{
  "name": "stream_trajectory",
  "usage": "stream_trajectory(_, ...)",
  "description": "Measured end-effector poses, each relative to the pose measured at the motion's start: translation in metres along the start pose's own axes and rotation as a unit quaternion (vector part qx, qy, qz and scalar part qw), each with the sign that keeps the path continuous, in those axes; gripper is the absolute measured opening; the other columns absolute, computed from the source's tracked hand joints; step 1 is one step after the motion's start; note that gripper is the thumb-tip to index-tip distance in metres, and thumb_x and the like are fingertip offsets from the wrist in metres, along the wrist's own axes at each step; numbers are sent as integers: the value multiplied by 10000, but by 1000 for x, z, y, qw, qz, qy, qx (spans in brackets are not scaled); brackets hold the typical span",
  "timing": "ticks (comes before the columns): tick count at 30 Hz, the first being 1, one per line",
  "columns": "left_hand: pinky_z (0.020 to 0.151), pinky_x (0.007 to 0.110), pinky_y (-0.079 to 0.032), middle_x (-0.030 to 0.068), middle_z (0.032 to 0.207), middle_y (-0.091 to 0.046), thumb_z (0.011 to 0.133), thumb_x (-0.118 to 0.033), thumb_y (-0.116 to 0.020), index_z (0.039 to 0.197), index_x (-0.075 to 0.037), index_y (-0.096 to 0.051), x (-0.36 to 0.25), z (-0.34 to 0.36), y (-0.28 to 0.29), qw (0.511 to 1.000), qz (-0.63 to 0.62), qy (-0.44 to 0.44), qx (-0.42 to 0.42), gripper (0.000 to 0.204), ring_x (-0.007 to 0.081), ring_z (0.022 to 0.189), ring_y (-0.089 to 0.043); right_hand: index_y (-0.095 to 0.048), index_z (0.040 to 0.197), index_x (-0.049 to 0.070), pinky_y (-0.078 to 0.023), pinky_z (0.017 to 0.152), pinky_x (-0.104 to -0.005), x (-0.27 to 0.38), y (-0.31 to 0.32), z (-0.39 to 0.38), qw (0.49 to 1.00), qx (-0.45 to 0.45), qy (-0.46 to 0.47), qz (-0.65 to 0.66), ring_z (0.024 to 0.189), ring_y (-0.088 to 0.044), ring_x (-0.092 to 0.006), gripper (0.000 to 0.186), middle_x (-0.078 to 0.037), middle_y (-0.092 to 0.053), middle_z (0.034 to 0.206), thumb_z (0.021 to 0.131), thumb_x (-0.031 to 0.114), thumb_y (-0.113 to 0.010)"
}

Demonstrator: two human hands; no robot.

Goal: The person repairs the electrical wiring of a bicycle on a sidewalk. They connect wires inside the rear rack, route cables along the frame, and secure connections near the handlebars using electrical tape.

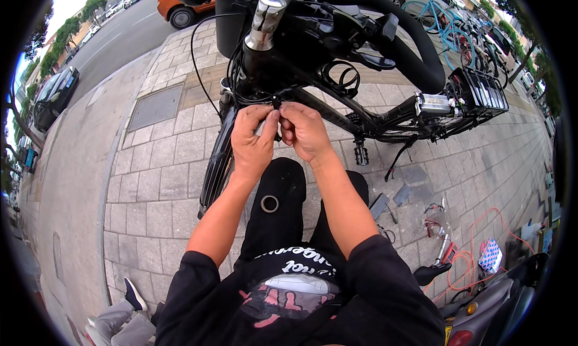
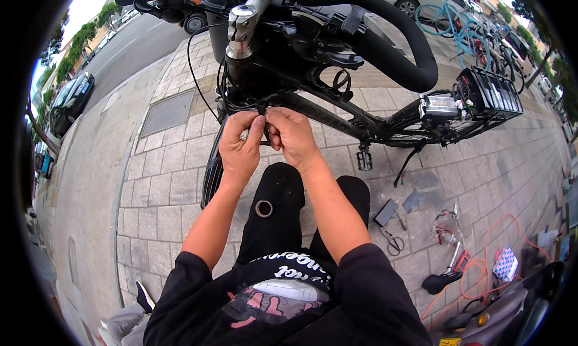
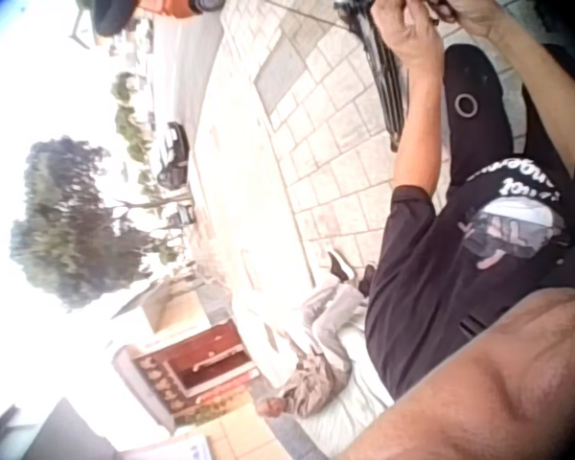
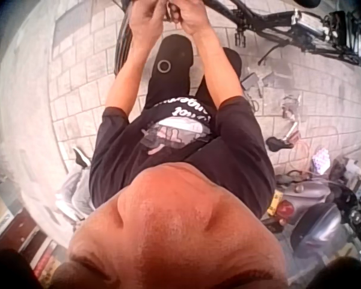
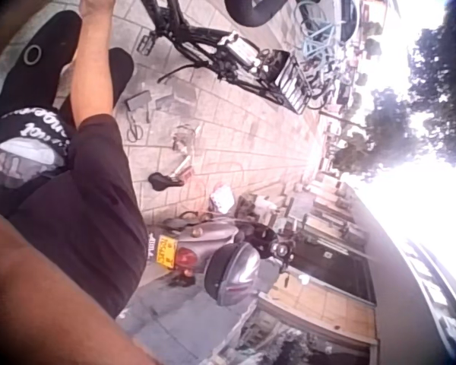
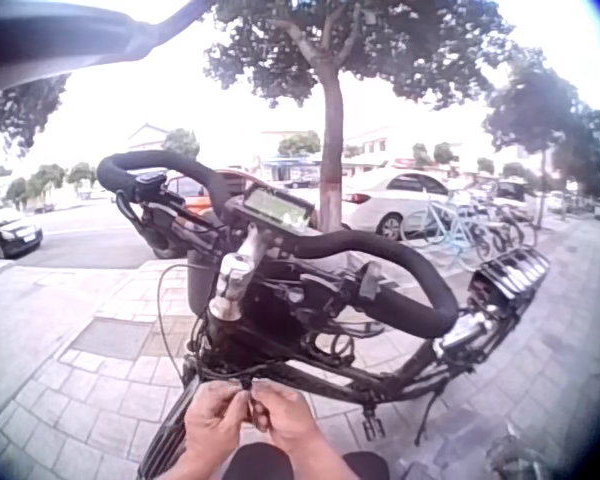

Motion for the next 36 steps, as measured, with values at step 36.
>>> stream_trajectory(36,727,322,-578,107,864,-788,964,-213,-820,1021,54,-778,-24,53,19,926,124,268,237,276,145,779,-722,-682,876,61,-423,463,-271,-28,3,-12,997,-7,-73,-3,546,-540,-99,275,-19,-624,763,1065,260,-663)
Point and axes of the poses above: each hand's wrist, its own z-axis towards the middle knuckle, its own y-axis out of the back of the hand, x = y × z, the point moved 1 cm from there along z, towards the middle knuckle
